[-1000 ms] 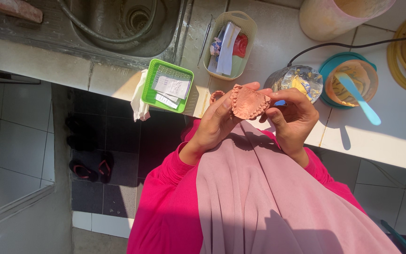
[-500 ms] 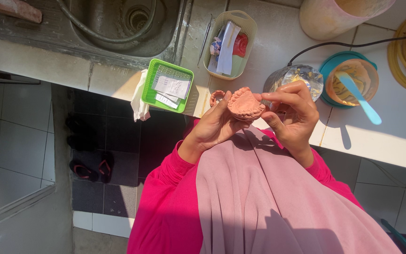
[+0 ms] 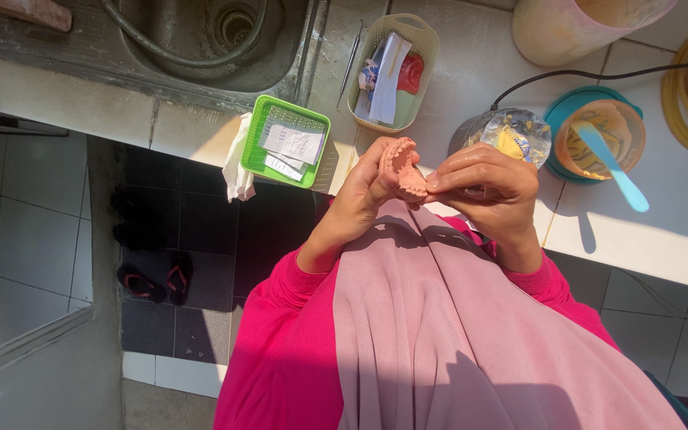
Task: The person holds a pink dental model with artificial teeth against a bench grinding machine, moving it to smooth and shape its edges. They then handle the model by hand at the sink-side bench, turn it over, and use a small hand tool on it before returning to the grinder.
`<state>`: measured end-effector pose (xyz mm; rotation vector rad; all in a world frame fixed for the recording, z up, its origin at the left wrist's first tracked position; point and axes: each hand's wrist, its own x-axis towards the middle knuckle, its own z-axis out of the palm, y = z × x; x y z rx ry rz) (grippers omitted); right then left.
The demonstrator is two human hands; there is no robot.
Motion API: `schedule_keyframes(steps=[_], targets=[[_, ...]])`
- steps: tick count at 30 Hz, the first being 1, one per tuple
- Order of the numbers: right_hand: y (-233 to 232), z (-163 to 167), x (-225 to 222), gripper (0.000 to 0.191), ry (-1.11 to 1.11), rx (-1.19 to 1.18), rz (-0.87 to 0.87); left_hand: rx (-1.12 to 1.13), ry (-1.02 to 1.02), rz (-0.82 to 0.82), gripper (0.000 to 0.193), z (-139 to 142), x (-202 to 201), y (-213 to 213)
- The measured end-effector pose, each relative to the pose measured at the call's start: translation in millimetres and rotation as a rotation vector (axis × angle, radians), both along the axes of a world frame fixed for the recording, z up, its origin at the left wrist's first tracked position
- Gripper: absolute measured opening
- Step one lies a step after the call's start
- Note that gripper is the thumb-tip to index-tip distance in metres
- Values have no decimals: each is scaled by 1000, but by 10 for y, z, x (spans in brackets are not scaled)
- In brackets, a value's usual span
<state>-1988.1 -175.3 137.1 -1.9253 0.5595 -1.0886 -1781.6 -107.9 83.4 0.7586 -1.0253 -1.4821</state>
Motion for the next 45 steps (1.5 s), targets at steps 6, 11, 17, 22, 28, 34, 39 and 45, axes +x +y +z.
schedule_keyframes(steps=[6,11,17,22,28,34,39,45], targets=[[-64,-15,-63,26,16,7,83,67,43,-37,85,29,-28,-19],[-84,-59,-27,26,-33,52,122,188,178,-85,88,73,-27,-37],[-56,-59,2,26,-37,25,108,203,218,-73,84,31,-21,0],[-100,-109,22,20,195,80,63,100,-58,63,59,-94,-1,-60],[13,-275,61,20,261,175,-4,161,-239,106,44,-183,-29,-74],[73,-252,-1,20,256,231,25,94,-232,87,47,-141,-54,15],[162,-226,31,15,217,295,55,85,-180,57,48,-155,-56,28],[169,-260,101,19,163,233,72,59,-70,35,52,-308,20,46]])
